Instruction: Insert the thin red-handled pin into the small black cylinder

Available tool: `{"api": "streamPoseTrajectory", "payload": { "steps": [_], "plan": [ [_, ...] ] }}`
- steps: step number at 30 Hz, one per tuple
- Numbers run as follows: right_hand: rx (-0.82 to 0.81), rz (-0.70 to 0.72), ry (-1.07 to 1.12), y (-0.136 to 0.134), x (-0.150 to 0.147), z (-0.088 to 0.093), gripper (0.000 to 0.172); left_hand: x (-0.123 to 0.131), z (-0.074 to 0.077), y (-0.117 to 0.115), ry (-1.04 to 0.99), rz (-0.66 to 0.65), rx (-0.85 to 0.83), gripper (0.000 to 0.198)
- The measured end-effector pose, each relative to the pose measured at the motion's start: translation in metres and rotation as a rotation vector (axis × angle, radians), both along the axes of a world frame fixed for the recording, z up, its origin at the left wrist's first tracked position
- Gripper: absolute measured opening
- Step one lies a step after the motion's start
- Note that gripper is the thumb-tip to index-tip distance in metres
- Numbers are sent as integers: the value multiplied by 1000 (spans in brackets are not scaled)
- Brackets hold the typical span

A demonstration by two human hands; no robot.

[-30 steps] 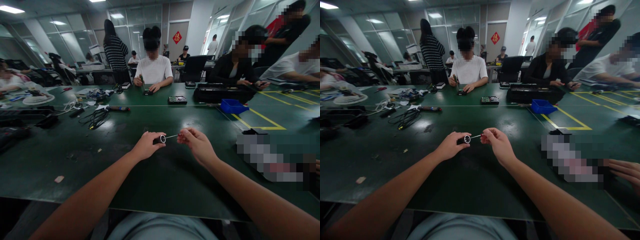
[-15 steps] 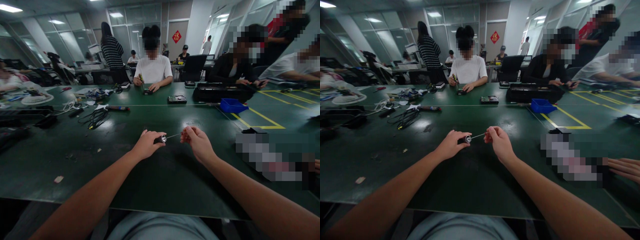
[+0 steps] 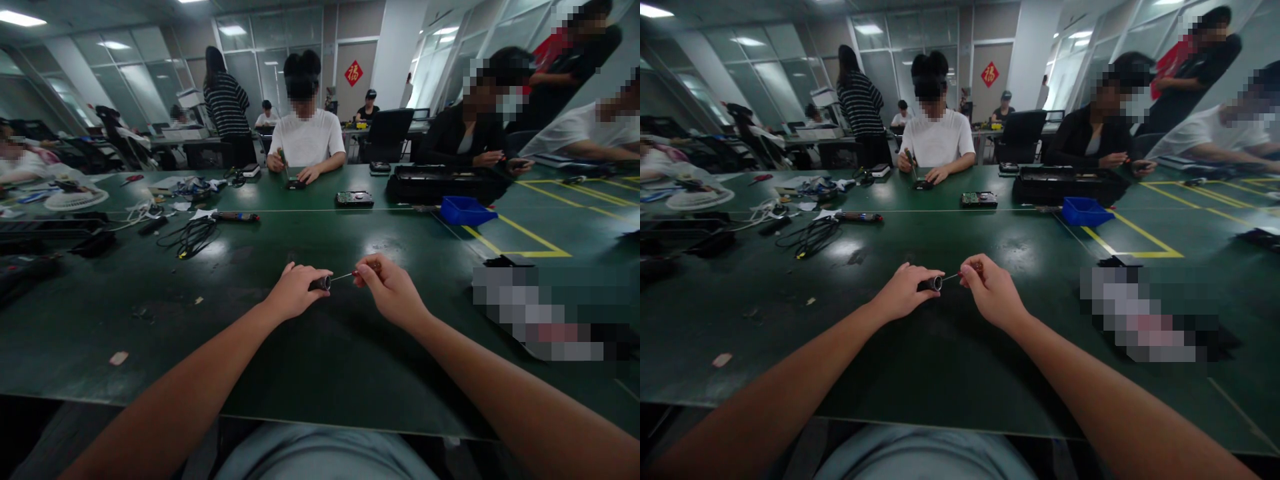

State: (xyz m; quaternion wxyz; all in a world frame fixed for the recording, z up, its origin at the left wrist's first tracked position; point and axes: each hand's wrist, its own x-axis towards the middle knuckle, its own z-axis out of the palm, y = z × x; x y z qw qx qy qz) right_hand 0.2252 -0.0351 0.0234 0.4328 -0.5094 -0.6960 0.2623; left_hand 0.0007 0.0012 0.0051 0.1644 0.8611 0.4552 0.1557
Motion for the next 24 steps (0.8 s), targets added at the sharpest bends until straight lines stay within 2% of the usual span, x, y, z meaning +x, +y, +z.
{"api": "streamPoseTrajectory", "payload": {
  "steps": [5,13,19,24],
  "plan": [
    [42,-23,-115,-4,-3,5,19,2,-1,-1,32,-4,0,42],
    [60,-54,-164,-2,-1,3,17,-2,-3,3,31,17,6,43],
    [49,-88,-124,-2,0,1,20,1,-1,0,-147,47,-5,27],
    [86,-144,-56,-1,4,0,22,2,2,-4,-232,73,-51,38]
  ]
}}
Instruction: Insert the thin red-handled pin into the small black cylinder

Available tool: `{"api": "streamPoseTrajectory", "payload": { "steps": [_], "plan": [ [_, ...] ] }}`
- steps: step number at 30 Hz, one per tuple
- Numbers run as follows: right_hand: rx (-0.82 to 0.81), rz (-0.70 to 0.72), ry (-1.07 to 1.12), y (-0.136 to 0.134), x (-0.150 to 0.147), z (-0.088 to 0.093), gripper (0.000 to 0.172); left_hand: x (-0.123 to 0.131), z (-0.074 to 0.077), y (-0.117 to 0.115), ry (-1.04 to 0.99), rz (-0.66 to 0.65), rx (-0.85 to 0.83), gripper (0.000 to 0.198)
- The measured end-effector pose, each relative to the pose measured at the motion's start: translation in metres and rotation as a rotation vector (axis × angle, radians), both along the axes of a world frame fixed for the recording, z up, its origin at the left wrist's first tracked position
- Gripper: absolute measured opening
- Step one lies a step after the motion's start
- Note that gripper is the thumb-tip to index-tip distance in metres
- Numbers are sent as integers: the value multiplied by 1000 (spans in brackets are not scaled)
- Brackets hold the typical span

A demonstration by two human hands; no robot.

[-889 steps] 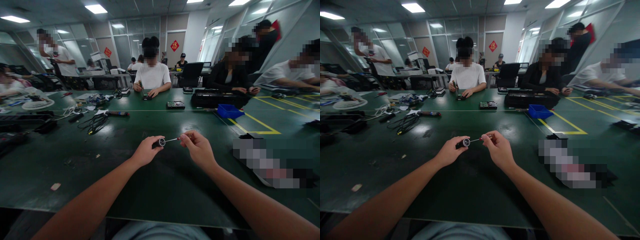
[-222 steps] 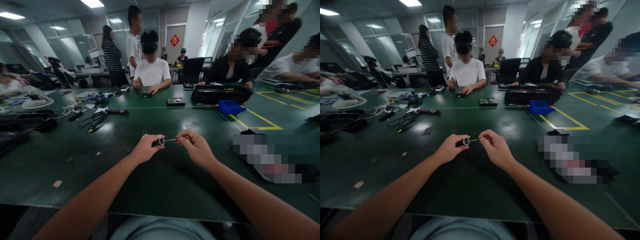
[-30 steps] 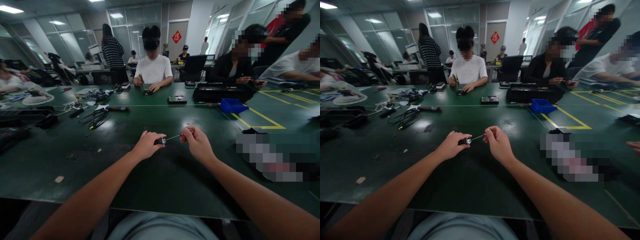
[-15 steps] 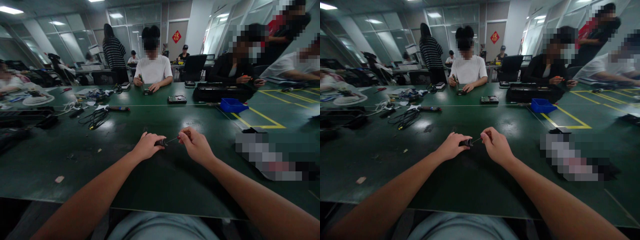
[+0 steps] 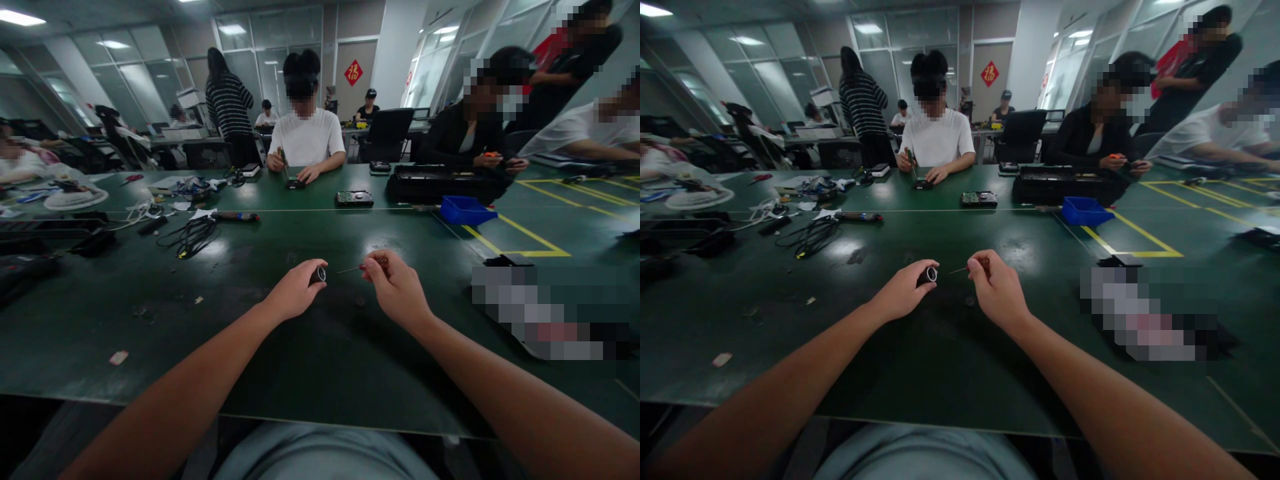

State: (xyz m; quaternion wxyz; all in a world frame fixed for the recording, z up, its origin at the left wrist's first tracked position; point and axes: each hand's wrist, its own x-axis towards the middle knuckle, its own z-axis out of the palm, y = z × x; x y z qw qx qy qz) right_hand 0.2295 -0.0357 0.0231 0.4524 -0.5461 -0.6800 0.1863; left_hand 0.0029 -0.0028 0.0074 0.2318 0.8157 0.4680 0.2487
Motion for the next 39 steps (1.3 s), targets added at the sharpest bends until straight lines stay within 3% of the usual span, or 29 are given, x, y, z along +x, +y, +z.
{"api": "streamPoseTrajectory", "payload": {
  "steps": [7,15,21,28,34,39],
  "plan": [
    [80,-28,33,-4,4,6,22,10,15,-8,-12,4,-57,31],
    [131,-22,71,0,5,3,21,40,12,-18,266,-270,41,30],
    [143,-23,70,0,5,3,19,56,7,-12,479,-219,133,37],
    [124,-9,67,-1,4,5,19,68,3,-9,512,-209,216,31],
    [105,-18,85,-2,5,8,20,59,6,-9,411,-176,153,28],
    [89,-13,88,-2,6,11,21,22,18,5,158,-72,22,25]
  ]
}}
